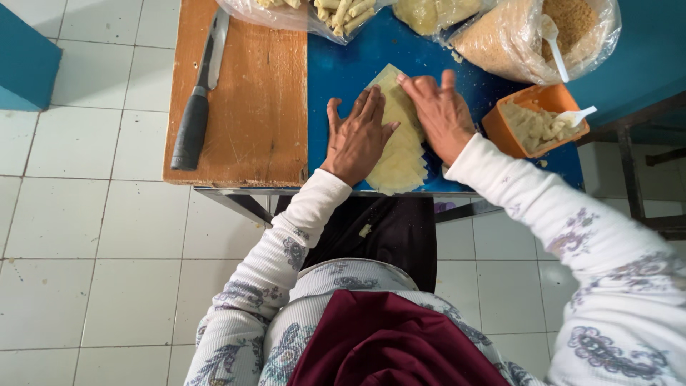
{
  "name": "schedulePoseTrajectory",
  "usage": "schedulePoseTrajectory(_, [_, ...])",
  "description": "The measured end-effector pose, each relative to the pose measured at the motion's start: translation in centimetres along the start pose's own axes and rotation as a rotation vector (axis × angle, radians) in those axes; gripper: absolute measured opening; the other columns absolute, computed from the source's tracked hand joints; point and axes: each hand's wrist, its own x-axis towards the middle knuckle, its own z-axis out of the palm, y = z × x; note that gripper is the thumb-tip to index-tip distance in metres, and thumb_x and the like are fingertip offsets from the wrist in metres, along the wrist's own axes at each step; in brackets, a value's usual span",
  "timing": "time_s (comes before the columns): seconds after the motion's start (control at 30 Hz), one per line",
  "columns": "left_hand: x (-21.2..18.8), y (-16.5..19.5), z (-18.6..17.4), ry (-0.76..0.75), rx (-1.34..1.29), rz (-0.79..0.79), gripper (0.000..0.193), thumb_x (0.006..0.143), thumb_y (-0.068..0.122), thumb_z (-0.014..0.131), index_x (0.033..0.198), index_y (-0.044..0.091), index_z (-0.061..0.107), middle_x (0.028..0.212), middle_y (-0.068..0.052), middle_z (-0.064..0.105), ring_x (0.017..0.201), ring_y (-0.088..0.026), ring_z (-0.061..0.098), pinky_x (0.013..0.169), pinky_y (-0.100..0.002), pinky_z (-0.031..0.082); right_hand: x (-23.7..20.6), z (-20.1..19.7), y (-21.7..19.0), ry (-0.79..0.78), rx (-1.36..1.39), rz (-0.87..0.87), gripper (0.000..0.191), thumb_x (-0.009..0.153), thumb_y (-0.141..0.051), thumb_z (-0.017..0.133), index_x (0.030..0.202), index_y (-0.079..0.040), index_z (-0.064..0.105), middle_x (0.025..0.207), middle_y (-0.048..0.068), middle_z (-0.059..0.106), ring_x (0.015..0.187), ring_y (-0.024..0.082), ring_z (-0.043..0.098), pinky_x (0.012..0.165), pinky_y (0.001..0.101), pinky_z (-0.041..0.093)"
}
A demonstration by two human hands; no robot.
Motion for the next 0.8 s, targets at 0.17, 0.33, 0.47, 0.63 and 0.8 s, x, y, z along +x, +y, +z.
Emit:
schedulePoseTrajectory(0.17, [0.2, -0.2, 0.1, 0.024, 0.015, 0.013, 0.052, 0.105, 0.037, 0.056, 0.14, -0.002, 0.053, 0.149, -0.016, 0.05, 0.139, -0.027, 0.047, 0.11, -0.064, 0.023, 0.0, 0.5, 1.4, 0.072, -0.033, -0.16, 0.023, 0.094, -0.02, 0.063, 0.113, -0.017, 0.075, 0.129, -0.001, 0.048, 0.121, 0.018, 0.041, 0.104, 0.0481, 0.025])
schedulePoseTrajectory(0.33, [0.3, -0.2, 0.0, 0.006, 0.005, 0.01, 0.051, 0.106, 0.037, 0.055, 0.138, -0.003, 0.053, 0.147, -0.017, 0.052, 0.138, -0.027, 0.048, 0.112, -0.062, 0.024, -2.1, 3.3, 5.2, 0.255, 1.007, 0.347, 0.01, 0.104, -0.02, 0.08, 0.112, -0.019, 0.075, 0.119, 0.002, 0.061, 0.119, 0.021, 0.053, 0.114, 0.0544, 0.025])
schedulePoseTrajectory(0.47, [0.4, -0.4, 0.1, -0.019, -0.06, -0.002, 0.052, 0.107, 0.036, 0.054, 0.143, -0.002, 0.051, 0.148, -0.019, 0.05, 0.139, -0.029, 0.048, 0.115, -0.058, 0.025, -8.1, 6.3, 11.3, 0.446, 0.863, 0.588, 0.025, 0.097, 0.01, 0.067, 0.112, -0.01, 0.07, 0.104, 0.008, 0.067, 0.108, 0.028, 0.061, 0.089, 0.0378, 0.05])
schedulePoseTrajectory(0.63, [0.5, -0.2, 0.0, 0.023, -0.053, 0.014, 0.06, 0.108, 0.037, 0.051, 0.153, -0.001, 0.04, 0.157, -0.023, 0.042, 0.144, -0.031, 0.043, 0.117, -0.056, 0.025, -11.2, 8.6, 11.7, 0.136, 0.859, 0.701, 0.014, 0.096, -0.006, 0.078, 0.105, -0.004, 0.067, 0.099, 0.011, 0.072, 0.084, 0.026, 0.069, 0.082, 0.0419, 0.052])
schedulePoseTrajectory(0.8, [-1.5, 1.0, -1.6, 0.048, -0.001, 0.02, 0.06, 0.107, 0.038, 0.05, 0.154, 0.005, 0.039, 0.159, -0.021, 0.04, 0.147, -0.034, 0.039, 0.117, -0.056, 0.025, -10.2, 9.1, 10.3, 0.116, 1.09, 0.81, 0.017, 0.096, -0.003, 0.078, 0.111, -0.003, 0.071, 0.101, 0.014, 0.074, 0.085, 0.031, 0.071, 0.078, 0.041, 0.053])
